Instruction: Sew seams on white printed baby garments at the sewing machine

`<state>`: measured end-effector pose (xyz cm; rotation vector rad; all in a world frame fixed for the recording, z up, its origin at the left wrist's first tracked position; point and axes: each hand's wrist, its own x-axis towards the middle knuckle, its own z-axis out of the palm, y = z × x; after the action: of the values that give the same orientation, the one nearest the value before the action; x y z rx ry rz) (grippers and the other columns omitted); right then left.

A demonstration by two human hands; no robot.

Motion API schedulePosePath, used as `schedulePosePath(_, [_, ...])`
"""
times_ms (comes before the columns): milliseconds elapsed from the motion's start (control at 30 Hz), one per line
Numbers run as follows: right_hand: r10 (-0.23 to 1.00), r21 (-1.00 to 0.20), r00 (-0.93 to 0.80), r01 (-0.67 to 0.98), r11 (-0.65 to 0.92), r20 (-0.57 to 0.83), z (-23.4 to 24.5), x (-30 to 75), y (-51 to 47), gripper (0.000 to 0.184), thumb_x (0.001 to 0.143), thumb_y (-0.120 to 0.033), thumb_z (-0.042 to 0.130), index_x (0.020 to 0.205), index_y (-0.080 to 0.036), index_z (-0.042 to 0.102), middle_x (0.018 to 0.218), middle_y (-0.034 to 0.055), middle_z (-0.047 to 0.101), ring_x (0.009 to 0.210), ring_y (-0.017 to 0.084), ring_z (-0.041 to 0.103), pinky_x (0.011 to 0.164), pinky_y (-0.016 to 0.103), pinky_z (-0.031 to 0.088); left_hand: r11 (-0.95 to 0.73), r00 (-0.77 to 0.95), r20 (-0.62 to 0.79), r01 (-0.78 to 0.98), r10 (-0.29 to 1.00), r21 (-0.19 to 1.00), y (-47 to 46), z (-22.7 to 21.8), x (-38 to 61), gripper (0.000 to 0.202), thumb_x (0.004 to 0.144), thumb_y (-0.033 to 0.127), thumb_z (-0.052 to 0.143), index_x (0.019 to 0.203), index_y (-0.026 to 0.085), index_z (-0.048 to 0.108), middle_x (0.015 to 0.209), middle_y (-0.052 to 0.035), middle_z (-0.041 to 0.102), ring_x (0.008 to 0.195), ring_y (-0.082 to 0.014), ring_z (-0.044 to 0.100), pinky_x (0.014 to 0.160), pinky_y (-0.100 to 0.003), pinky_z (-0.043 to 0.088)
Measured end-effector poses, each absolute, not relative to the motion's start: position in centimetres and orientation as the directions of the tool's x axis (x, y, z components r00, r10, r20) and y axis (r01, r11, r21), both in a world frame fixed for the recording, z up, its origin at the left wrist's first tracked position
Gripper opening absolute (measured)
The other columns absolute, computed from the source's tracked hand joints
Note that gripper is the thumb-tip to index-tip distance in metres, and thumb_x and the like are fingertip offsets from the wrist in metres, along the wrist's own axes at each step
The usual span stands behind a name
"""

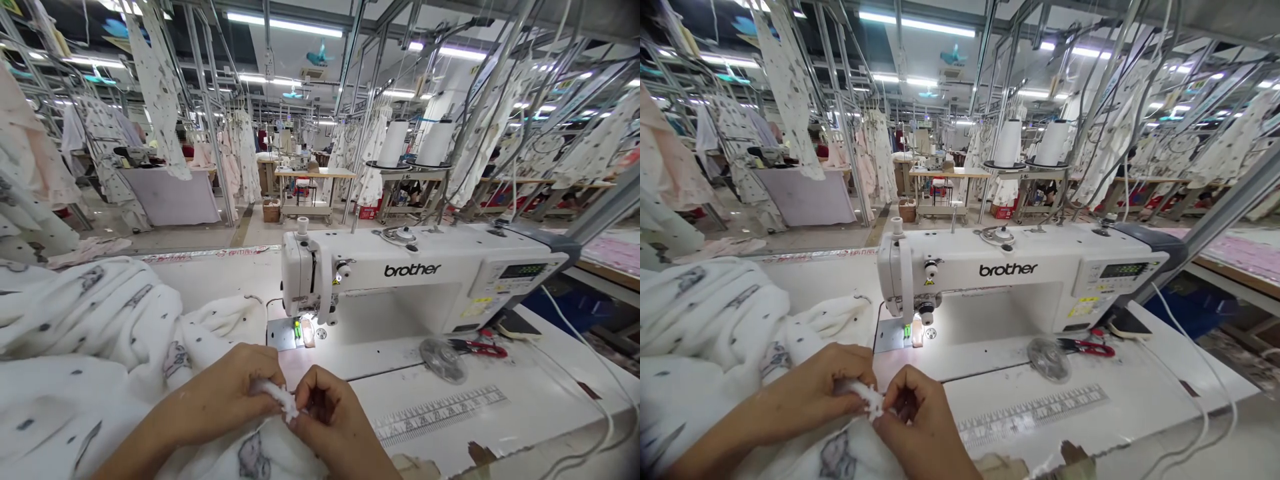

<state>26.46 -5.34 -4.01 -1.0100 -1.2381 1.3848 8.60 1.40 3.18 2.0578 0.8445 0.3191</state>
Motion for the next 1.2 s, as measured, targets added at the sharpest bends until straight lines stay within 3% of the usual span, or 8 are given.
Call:
schedulePosePath(133, [0.900,-0.983,-0.434,-0.141,-0.118,-0.046,-2.8,28.3,-5.5,0.034,0.073,-0.034,0.077,0.082,-0.019,0.049,0.070,-0.0053,0.046,0.060,0.008,0.041,0.056,0.018,0.033,-0.383,0.788,-0.100,0.401,0.608,0.832,1.4,2.6,8.4,0.011,0.072,0.010,0.068,0.076,0.021,0.070,0.076,0.0053,0.064,0.075,-0.0126,0.060,0.069,-0.021,0.041])
schedulePosePath(233, [0.855,-0.982,-0.517,0.132,0.134,0.047,-0.4,30.3,-5.0,0.020,0.088,-0.031,0.065,0.102,-0.020,0.055,0.088,0.0010,0.058,0.074,0.012,0.054,0.064,0.021,0.044,-0.359,0.836,-0.085,0.322,0.542,0.876,1.4,2.1,8.4,0.004,0.074,0.022,0.073,0.077,0.020,0.071,0.075,0.0040,0.064,0.075,-0.0140,0.060,0.071,-0.021,0.042])
schedulePosePath(300, [0.783,-0.772,-0.545,0.344,0.535,0.300,0.6,31.2,-4.2,0.020,0.095,-0.022,0.056,0.115,-0.021,0.056,0.107,0.0066,0.062,0.091,0.016,0.059,0.079,0.027,0.048,-0.315,0.852,-0.081,0.278,0.517,0.907,1.3,1.8,8.6,0.009,0.074,0.028,0.075,0.078,0.020,0.072,0.080,0.0020,0.066,0.080,-0.0164,0.061,0.074,-0.022,0.043])
schedulePosePath(400, [0.356,-0.228,-0.780,0.275,0.934,0.514,0.5,31.5,-2.9,0.025,0.098,-0.020,0.052,0.121,-0.026,0.057,0.123,0.0066,0.063,0.108,0.019,0.060,0.092,0.032,0.048,-0.255,0.869,-0.103,0.253,0.483,0.933,1.5,1.1,9.1,0.013,0.075,0.030,0.074,0.071,0.018,0.069,0.074,0.0016,0.064,0.075,-0.0157,0.059,0.069,-0.022,0.043])
schedulePosePath(533, [-0.049,0.083,-0.895,-0.013,0.996,0.444,-0.4,31.0,-1.6,0.022,0.092,-0.014,0.051,0.102,-0.024,0.067,0.110,0.0048,0.070,0.099,0.018,0.065,0.082,0.027,0.054,-0.210,0.864,-0.136,0.267,0.486,0.941,2.1,-0.3,9.3,0.022,0.071,0.037,0.078,0.072,0.016,0.071,0.067,0.0025,0.061,0.068,-0.0138,0.054,0.063,-0.022,0.040])
schedulePosePath(700, [-0.171,0.317,-0.909,-0.046,0.947,0.380,-0.6,31.7,-0.6,0.025,0.093,-0.013,0.047,0.091,-0.016,0.072,0.098,0.0093,0.071,0.085,0.018,0.066,0.076,0.027,0.056,-0.240,0.848,-0.192,0.345,0.494,0.907,3.1,0.0,9.3,0.019,0.074,0.035,0.071,0.083,0.018,0.072,0.078,0.0001,0.066,0.078,-0.0173,0.059,0.073,-0.025,0.044])
schedulePosePath(900, [-0.070,0.307,-0.878,0.090,0.948,0.474,-3.5,32.9,1.0,0.027,0.096,-0.010,0.044,0.090,-0.011,0.070,0.098,0.0102,0.069,0.079,0.018,0.061,0.066,0.028,0.051,-0.579,0.745,-0.167,0.621,0.646,0.529,5.1,2.4,10.9,0.021,0.073,0.008,0.055,0.087,0.022,0.062,0.090,0.0005,0.064,0.092,-0.0205,0.057,0.088,-0.032,0.040])
schedulePosePath(1200, [0.289,-0.220,-0.882,0.219,0.951,0.373,-4.3,33.5,2.1,0.021,0.100,-0.011,0.044,0.099,-0.015,0.064,0.092,0.0017,0.068,0.079,0.016,0.053,0.077,0.027,0.044,-0.655,0.664,0.027,0.729,0.747,0.201,3.9,-0.6,10.8,0.019,0.086,0.007,0.043,0.084,0.021,0.056,0.100,-0.0056,0.059,0.092,-0.0247,0.051,0.086,-0.041,0.037])
